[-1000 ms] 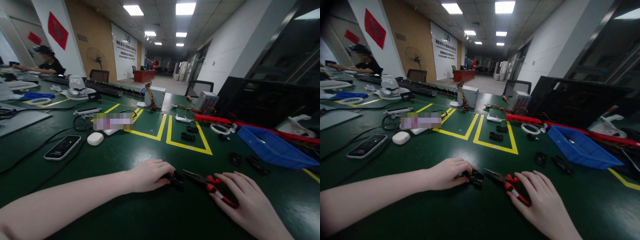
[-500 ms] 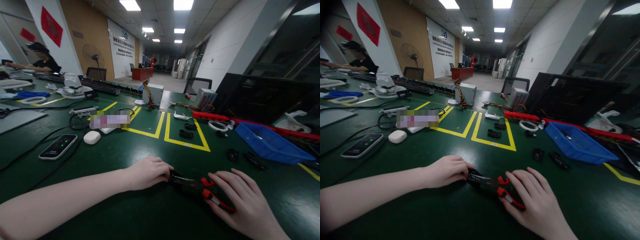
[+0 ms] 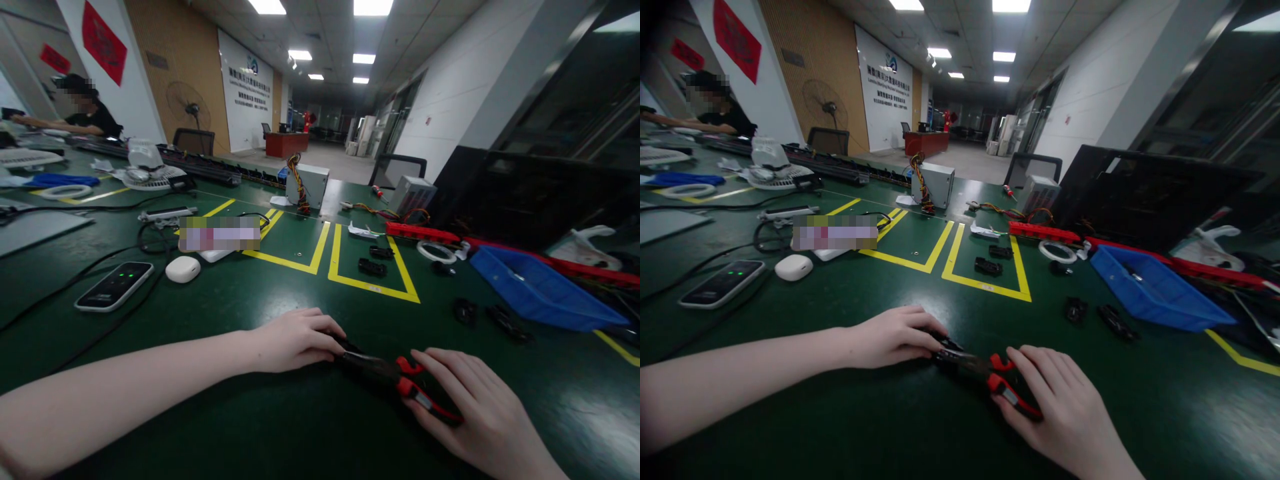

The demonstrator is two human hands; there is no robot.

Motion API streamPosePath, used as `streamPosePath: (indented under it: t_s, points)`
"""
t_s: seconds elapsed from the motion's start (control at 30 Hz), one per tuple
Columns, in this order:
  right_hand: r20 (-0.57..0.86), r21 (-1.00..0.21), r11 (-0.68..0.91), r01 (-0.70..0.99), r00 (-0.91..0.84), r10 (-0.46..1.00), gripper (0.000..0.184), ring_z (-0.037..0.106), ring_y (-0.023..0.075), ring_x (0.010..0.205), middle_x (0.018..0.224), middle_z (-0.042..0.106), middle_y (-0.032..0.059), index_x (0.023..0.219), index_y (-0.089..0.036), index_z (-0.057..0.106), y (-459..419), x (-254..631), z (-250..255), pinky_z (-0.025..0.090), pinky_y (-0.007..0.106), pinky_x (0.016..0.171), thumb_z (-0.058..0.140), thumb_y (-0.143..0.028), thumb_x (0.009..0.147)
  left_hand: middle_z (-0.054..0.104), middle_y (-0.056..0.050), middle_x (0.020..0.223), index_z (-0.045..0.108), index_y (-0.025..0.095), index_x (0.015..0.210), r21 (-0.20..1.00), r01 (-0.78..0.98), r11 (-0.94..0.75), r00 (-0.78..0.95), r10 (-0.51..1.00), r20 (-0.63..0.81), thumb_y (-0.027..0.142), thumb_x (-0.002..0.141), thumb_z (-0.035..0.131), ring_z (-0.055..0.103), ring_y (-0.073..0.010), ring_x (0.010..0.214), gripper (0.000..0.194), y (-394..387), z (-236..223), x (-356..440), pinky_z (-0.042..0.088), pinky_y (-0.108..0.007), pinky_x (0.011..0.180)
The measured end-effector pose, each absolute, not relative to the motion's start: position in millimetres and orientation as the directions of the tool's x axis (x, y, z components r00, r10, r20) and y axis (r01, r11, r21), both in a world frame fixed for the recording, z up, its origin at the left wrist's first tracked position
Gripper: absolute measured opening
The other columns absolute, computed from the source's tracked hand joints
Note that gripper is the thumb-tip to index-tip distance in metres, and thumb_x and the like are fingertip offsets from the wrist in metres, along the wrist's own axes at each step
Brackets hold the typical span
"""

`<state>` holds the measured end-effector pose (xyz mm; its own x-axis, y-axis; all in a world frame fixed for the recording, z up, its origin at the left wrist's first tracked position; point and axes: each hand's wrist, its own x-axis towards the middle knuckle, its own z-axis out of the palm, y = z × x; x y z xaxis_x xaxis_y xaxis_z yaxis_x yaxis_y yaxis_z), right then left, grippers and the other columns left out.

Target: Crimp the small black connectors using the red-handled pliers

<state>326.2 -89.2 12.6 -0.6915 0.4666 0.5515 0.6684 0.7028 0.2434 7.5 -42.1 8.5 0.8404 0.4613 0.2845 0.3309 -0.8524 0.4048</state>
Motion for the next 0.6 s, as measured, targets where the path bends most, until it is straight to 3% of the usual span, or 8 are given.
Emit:
streamPosePath:
  t_s: [0.4, 0.6]
  points:
    - [0.51, 0.14, 0.724, 0.675, -0.677, 0.532, 0.04, 0.067, 0.022, 0.086, 0.102, 0.067, 0.0137, 0.115, -0.014, 0.059, -92.7, 326.6, 7.6, 0.057, 0.032, 0.07, 0.061, -0.038, 0.083, 0.058, -0.007, 0.128, 0.063, 0.023, 0.116, 0.387, 0.326, -0.863, 0.843, 0.451, 0.294, 0.019, 0.092, 0.059, 0.056, -0.022, 0.109, 0.025, -43.1, 10.9, 8.3, 0.048, -0.036, 0.091]
    - [0.469, 0.046, 0.715, 0.697, -0.647, 0.601, 0.041, 0.067, 0.0209, 0.086, 0.106, 0.066, 0.0122, 0.117, -0.017, 0.058, -92.8, 330.2, 5.0, 0.058, 0.03, 0.069, 0.061, -0.039, 0.083, 0.058, -0.008, 0.128, 0.056, 0.022, 0.125, 0.388, 0.344, -0.855, 0.839, 0.465, 0.282, 0.018, 0.093, 0.057, 0.057, -0.0218, 0.11, 0.032, -44.5, 12.2, 9.1, 0.048, -0.035, 0.091]
